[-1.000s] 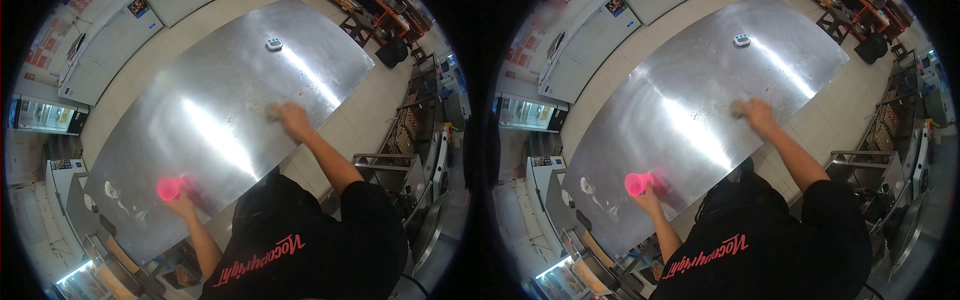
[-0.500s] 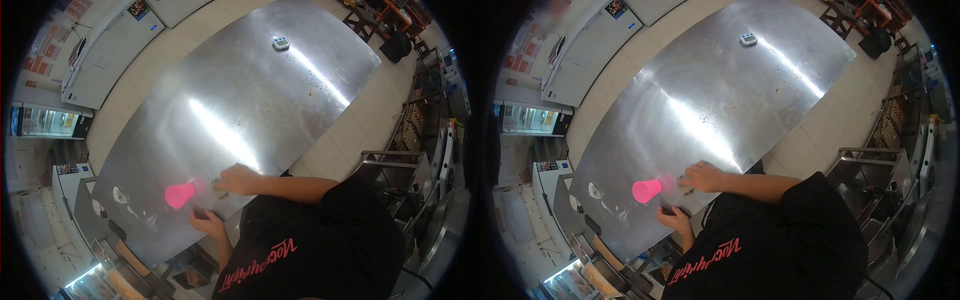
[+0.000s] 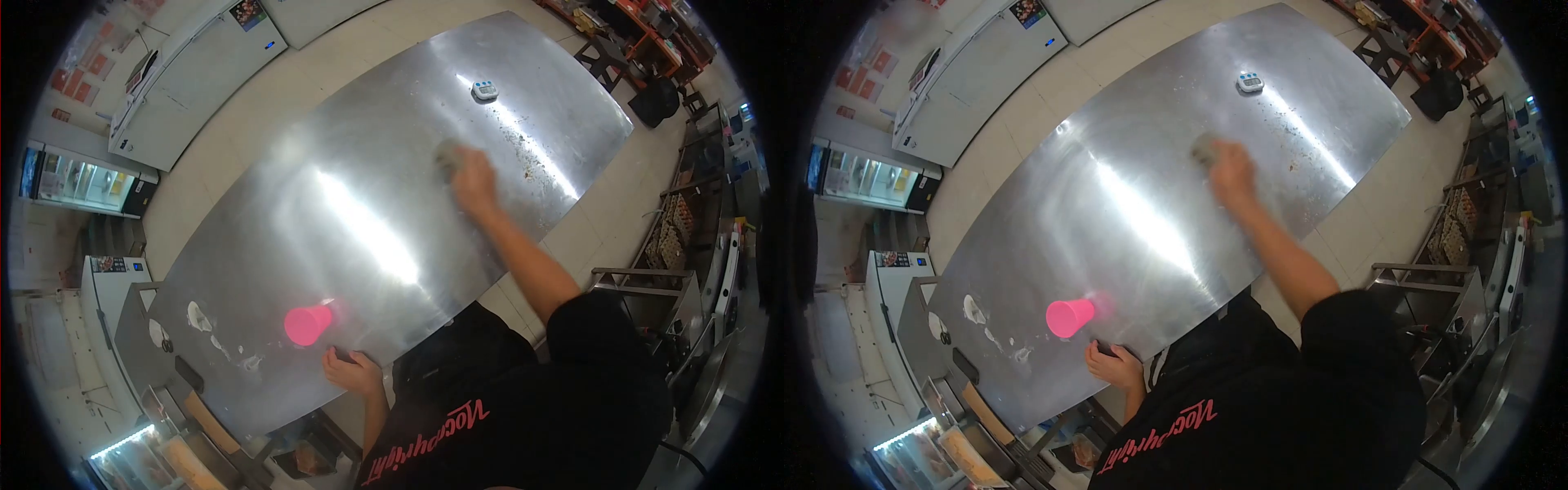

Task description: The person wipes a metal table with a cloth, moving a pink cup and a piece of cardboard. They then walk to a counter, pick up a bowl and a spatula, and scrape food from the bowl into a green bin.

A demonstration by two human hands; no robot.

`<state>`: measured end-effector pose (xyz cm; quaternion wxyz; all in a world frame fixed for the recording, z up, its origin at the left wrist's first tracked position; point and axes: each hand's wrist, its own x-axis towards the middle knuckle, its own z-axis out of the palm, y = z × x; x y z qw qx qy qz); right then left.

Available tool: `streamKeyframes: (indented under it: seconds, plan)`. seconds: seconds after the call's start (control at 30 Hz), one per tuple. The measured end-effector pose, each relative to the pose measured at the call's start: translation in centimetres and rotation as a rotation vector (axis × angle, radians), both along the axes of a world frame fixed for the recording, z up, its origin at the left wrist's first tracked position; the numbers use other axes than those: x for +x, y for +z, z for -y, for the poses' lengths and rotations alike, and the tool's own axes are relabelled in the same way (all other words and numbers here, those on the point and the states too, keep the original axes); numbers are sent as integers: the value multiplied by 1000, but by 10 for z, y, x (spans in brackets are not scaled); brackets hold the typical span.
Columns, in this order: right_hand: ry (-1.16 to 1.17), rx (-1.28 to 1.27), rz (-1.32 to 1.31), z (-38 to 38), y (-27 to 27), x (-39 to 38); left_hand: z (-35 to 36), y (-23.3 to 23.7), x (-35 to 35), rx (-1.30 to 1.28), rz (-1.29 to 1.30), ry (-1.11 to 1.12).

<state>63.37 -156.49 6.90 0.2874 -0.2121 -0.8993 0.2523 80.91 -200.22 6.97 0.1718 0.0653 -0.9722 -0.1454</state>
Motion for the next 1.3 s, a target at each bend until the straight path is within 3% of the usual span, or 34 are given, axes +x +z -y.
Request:
streamKeyframes:
  seconds: [0.03,0.1,0.2,0.33,0.4,0.43,0.47,0.63,0.67,0.73,0.77,0.8,0.87,0.9,0.93,1.03,1.13,1.2,1.3]
  plan:
    - [55,-18,57,53,8,5,1,-1,0,-10,8,1]
    - [433,-191,251,148,-2,15,1,-2,1,-23,8,-5]
    - [859,71,290,231,33,37,0,-3,0,-35,12,-5]
    - [775,129,252,196,6,-26,4,-6,1,-51,33,0]
    - [538,162,197,141,-7,-58,2,-8,0,-57,16,-1]
    - [370,211,334,109,-1,-70,2,-8,0,-51,16,-5]
    - [364,219,334,74,-2,-76,1,-7,0,-46,15,-5]
    - [-340,132,319,-56,9,-73,2,-7,0,-35,-7,-11]
    - [-353,144,317,-56,11,-74,0,-4,0,-49,-13,-7]
    - [-355,176,-14,-36,9,-79,4,-7,-4,-57,-21,-30]
    - [-29,-284,7,-6,33,-78,7,-11,-3,-54,-14,-21]
    - [-30,-47,76,38,16,-80,7,-14,-2,-53,-5,-10]
    - [256,-217,256,142,-25,-66,1,-12,-1,-73,-21,-23]
    - [448,-29,199,189,-7,-37,1,-11,0,-88,-6,-11]
    - [738,71,306,206,14,-19,2,-10,0,-107,6,5]
    - [682,21,142,199,3,-13,11,-20,0,-136,-42,-67]
    - [417,155,299,96,-17,-31,2,-11,0,-159,20,-26]
    - [215,156,303,16,0,-30,2,-14,0,-166,27,-29]
    - [36,89,115,-45,9,-24,6,-18,0,-210,-26,-9]
